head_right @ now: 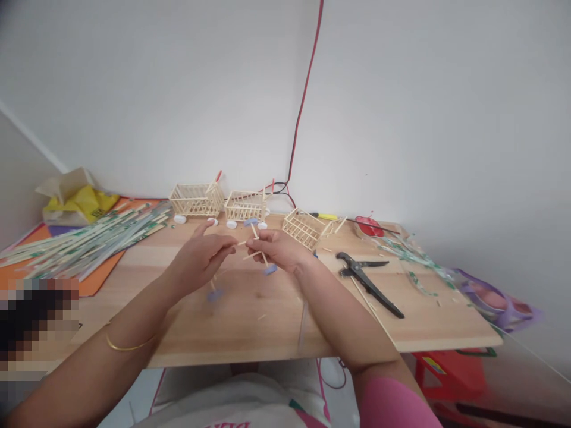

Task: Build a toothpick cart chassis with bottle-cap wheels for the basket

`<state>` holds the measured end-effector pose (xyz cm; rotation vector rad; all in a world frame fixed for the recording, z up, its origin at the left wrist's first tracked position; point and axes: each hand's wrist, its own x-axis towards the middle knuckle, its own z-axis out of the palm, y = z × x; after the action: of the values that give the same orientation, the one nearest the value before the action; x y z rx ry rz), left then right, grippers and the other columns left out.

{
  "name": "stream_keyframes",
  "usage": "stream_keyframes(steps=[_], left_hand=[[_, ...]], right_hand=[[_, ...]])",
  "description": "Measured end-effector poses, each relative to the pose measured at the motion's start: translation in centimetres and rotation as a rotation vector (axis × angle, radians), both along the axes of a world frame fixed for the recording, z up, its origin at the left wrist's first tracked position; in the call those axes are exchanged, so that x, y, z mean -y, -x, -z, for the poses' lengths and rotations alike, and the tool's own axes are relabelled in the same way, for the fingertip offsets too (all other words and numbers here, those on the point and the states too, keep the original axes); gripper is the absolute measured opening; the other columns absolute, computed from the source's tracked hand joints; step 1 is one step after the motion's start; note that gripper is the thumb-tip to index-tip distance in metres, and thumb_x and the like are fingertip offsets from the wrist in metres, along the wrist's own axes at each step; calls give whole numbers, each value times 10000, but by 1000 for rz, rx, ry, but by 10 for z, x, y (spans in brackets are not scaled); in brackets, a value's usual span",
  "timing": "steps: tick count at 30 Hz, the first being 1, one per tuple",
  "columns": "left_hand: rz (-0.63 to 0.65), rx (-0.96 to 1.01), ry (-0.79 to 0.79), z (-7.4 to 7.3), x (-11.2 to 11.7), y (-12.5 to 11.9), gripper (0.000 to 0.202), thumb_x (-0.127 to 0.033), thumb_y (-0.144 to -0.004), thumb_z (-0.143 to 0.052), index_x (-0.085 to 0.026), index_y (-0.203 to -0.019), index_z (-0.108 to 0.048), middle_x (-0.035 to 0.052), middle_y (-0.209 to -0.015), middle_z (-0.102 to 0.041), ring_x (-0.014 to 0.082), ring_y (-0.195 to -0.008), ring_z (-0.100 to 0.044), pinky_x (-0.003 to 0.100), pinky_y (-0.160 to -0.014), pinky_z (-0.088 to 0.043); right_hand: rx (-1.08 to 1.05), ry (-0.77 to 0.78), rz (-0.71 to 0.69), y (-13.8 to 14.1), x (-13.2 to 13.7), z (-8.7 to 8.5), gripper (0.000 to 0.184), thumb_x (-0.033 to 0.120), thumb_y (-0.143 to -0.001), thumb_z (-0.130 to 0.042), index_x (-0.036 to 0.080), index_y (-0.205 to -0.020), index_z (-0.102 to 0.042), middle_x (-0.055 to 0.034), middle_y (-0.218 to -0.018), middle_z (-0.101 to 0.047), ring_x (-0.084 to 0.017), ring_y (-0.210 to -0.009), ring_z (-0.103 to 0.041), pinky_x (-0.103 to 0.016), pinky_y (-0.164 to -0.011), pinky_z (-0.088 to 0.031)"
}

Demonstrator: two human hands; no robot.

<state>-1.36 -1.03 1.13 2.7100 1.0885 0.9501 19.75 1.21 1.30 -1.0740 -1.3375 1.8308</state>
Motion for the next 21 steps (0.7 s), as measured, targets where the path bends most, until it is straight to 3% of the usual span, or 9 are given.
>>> stream_keyframes(steps=[3, 6, 9, 13, 17, 21], left_hand=[[28, 0, 125, 1, 0, -1, 205, -151, -902, -385, -184, -972, -575, 30, -845, -698, 171, -813, -638, 445, -1001, -383], [13, 101, 269, 3, 3, -3, 178, -178, -875, -437, -180, -1035, -515, 56, -889, -688, 184, -810, -638, 338, -774, -484], [44, 166, 448, 5, 6, -5, 408, -200, -825, -522, -188, -1216, -408, 24, -847, -686, 158, -685, -622, 276, -631, -460], [107, 247, 618, 4, 6, -6, 655, -161, -764, -561, -217, -1362, -298, -15, -793, -679, 124, -618, -590, 239, -586, -423], [114, 343, 711, 5, 4, -7, 623, -180, -744, -581, -194, -1323, -352, -19, -738, -669, 133, -655, -606, 244, -614, -426], [66, 410, 734, 7, 2, -8, 545, -197, -740, -589, -186, -1252, -402, -14, -727, -664, 136, -645, -596, 257, -617, -430]], right_hand=[[63, -20, -64, -1, -4, 5, 344, 438, -655, -778, 153, -749, -609, 30, -669, -602, -54, -520, -496, -205, -519, -342], [80, 4, -68, 0, -7, 11, 348, 441, -655, -778, 155, -756, -607, 32, -669, -605, -53, -520, -510, -198, -518, -355], [58, 53, -38, 1, -5, 16, 360, 432, -628, -797, 158, -755, -602, 34, -668, -614, -57, -525, -533, -192, -514, -367], [54, 78, -19, 3, 0, 16, 368, 398, -594, -819, 163, -783, -607, 21, -690, -646, -71, -542, -570, -186, -488, -355], [95, 28, -40, 3, 4, 9, 355, 312, -571, -830, 165, -797, -599, 17, -685, -649, -88, -570, -589, -191, -490, -352], [138, -91, 43, 6, 12, 5, 333, 273, -573, -805, 176, -803, -585, 12, -746, -651, -106, -639, -604, -209, -539, -385]])
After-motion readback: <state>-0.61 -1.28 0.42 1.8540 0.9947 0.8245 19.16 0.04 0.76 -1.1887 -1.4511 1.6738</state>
